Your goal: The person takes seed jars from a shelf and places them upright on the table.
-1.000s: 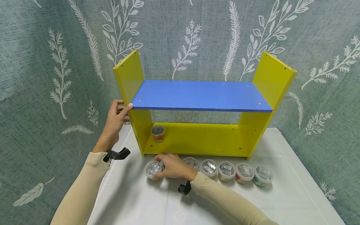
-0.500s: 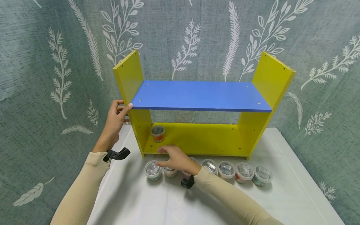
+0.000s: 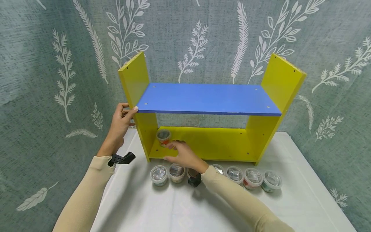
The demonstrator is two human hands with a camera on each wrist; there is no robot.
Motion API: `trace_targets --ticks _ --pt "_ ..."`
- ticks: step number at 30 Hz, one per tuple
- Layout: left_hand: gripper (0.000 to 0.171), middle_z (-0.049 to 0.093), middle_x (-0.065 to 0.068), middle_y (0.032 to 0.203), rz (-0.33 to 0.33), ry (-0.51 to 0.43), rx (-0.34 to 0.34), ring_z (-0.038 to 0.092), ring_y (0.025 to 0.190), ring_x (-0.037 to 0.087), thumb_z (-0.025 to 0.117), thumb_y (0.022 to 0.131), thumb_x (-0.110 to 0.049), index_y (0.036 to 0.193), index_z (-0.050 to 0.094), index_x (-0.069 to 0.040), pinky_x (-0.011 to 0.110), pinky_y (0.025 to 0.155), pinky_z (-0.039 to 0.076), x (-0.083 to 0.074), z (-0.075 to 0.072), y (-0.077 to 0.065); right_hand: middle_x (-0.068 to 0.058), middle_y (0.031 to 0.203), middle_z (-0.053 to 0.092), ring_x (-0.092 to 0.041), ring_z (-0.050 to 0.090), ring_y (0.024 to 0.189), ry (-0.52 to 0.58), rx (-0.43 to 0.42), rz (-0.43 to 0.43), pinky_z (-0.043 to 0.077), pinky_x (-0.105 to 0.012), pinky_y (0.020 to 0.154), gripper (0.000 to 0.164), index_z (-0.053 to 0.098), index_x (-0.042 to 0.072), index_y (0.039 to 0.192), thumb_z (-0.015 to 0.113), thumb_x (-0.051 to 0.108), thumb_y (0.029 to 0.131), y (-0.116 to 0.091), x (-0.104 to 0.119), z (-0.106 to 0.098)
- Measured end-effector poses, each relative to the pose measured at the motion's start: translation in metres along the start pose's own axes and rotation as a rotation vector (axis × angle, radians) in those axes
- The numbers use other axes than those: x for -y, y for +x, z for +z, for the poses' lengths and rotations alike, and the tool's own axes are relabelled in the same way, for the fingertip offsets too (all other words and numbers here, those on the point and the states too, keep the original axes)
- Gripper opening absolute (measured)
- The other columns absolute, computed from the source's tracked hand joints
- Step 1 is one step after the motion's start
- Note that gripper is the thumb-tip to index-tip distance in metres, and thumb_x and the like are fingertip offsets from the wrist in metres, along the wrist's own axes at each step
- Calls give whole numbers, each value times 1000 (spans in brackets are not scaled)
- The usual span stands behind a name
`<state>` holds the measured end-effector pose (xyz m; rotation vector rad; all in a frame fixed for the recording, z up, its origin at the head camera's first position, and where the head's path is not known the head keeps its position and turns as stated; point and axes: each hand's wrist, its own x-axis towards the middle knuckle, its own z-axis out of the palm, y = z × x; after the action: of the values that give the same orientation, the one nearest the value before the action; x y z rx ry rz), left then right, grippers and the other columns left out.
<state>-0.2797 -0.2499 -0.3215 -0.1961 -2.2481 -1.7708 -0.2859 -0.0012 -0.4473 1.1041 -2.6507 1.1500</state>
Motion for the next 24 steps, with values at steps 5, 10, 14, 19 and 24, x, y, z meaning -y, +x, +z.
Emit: trace_targets --ticks 5,10,14,19,24 --pt "54 46 10 121 -5 -2 8 46 108 23 56 90 -55 129 39 -20 43 86 41 1 -1 1 -3 112 62 -24 58 104 6 -46 -4 47 -38 90 46 61 10 120 73 36 85 6 -6 -2" --pt "53 46 10 121 -6 -10 7 46 108 24 56 90 -54 128 39 -21 43 85 41 1 -2 1 -2 113 61 -25 58 104 -7 -80 30 48 -33 88 50 60 7 122 73 37 84 10 -13 -4" --pt "52 47 10 120 -2 -12 6 48 106 24 56 91 -54 128 40 -21 43 84 41 2 -2 1 -1 116 58 -25 57 105 4 -95 77 47 -29 86 55 57 9 125 71 43 85 12 -17 -5" --pt "52 47 8 118 6 -5 1 49 104 23 56 91 -53 128 40 -20 42 83 42 2 -1 1 0 121 52 -28 55 107 52 -98 112 47 -31 85 60 52 13 130 70 46 85 16 -23 -5" --pt "51 47 7 117 3 -8 -3 48 105 23 56 91 -54 127 41 -21 44 84 42 1 -1 0 -7 128 49 -31 53 109 117 -68 167 47 -36 85 67 45 15 137 70 47 84 21 -28 -6"
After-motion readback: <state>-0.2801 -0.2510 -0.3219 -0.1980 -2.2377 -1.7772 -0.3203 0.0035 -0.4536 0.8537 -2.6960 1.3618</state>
